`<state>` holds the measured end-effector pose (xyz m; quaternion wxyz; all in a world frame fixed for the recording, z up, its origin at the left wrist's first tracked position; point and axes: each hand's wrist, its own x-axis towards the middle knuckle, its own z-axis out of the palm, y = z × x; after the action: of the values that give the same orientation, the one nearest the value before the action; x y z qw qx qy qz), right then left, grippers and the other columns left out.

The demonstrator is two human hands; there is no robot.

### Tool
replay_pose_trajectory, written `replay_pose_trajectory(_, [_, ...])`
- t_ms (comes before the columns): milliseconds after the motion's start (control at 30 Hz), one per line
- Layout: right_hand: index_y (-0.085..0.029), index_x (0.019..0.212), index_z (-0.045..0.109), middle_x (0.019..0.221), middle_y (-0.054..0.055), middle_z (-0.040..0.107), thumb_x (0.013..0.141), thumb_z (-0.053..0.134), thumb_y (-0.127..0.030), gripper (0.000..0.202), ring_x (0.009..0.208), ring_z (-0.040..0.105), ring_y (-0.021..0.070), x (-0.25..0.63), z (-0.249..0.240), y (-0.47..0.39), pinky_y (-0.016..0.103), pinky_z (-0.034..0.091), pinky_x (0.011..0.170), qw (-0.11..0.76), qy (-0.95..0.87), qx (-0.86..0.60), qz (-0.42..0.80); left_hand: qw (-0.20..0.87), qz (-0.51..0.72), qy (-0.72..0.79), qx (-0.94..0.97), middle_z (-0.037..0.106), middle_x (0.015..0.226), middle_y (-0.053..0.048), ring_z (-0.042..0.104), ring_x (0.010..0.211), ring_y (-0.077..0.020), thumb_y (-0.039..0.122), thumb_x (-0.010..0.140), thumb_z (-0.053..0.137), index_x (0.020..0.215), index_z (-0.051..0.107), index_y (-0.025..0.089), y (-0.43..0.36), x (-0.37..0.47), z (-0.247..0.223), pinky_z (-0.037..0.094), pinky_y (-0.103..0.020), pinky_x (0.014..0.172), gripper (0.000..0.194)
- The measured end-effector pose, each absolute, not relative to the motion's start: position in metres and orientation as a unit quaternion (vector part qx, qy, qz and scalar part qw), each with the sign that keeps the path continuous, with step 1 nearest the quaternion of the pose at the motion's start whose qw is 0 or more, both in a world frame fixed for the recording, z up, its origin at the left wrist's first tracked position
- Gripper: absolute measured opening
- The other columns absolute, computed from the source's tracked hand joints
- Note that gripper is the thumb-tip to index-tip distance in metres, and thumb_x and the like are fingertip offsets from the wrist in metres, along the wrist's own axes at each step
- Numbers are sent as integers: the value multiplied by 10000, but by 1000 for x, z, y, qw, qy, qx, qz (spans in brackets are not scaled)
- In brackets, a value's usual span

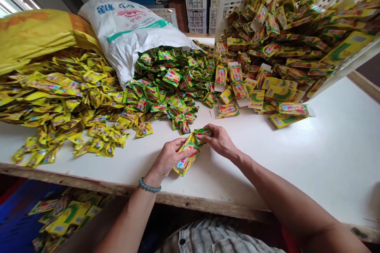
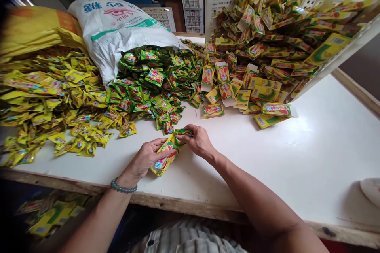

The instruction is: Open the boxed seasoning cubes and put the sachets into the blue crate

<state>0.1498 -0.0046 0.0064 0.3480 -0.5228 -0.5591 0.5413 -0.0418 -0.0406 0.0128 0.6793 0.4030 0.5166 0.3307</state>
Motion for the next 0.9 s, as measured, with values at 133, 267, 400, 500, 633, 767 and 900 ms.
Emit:
replay_pose_trajectory(133, [-167, 746, 629, 756, 6, 581, 766, 712, -276, 138, 685, 521, 129, 152, 18, -5, 260, 414, 655, 274, -669, -507, 470, 683, 333, 506, 408, 761, 923, -56, 691, 753, -187, 287, 636, 835, 1063, 695, 152, -44, -43, 12, 539, -291, 715, 469])
replay_pose_trajectory(267, [-156, 783, 645, 855, 30, 563, 736, 696, -88, 98, 778, 536, 141, 150, 23, -4, 271, 436, 749, 202, -747, -468, 427, 683, 323, 502, 421, 762, 980, -63, 695, 781, -192, 275, 639, 835, 1067, 695, 149, -46, -41, 12, 547, -295, 738, 468])
replay_pose_trajectory(400, [-160, 819, 644, 895, 46, 571, 738, 663, -55, 134, 843, 552, 163, 150, 23, -5, 291, 448, 795, 209, -759, -441, 431, 679, 323, 500, 430, 763, 978, -60, 694, 809, -188, 285, 659, 825, 1078, 688, 145, -46, -39, 11, 541, -281, 748, 462])
replay_pose_trajectory(500, [-182, 919, 617, 922, 35, 602, 808, 592, -109, 135, 832, 578, 152, 156, 24, -6, 277, 468, 767, 235, -720, -411, 509, 677, 330, 499, 427, 763, 985, -59, 694, 809, -182, 305, 693, 805, 1097, 681, 147, -45, -39, 9, 536, -274, 748, 452])
replay_pose_trajectory(633, [-207, 982, 539, 760, -30, 607, 789, 596, -126, 217, 679, 564, 120, 157, 22, -6, 248, 463, 659, 265, -668, -424, 552, 688, 330, 488, 424, 762, 999, -52, 695, 810, -177, 286, 680, 818, 1101, 684, 164, -45, -40, 5, 534, -271, 753, 459])
replay_pose_trajectory(767, [-220, 1055, 514, 723, -44, 620, 750, 636, -118, 344, 635, 572, 117, 150, 20, -8, 249, 459, 641, 279, -668, -454, 519, 689, 332, 499, 407, 769, 913, -54, 695, 766, -176, 290, 652, 837, 1032, 700, 143, -46, -40, 6, 531, -263, 727, 430])
replay_pose_trajectory(900, [-231, 1093, 490, 773, -22, 668, 748, 685, -196, 398, 674, 617, 134, 149, 20, -6, 261, 483, 668, 344, -637, -478, 498, 682, 362, 510, 379, 769, 900, -63, 691, 740, -176, 305, 639, 842, 1031, 698, 134, -46, -37, 13, 530, -263, 705, 451])
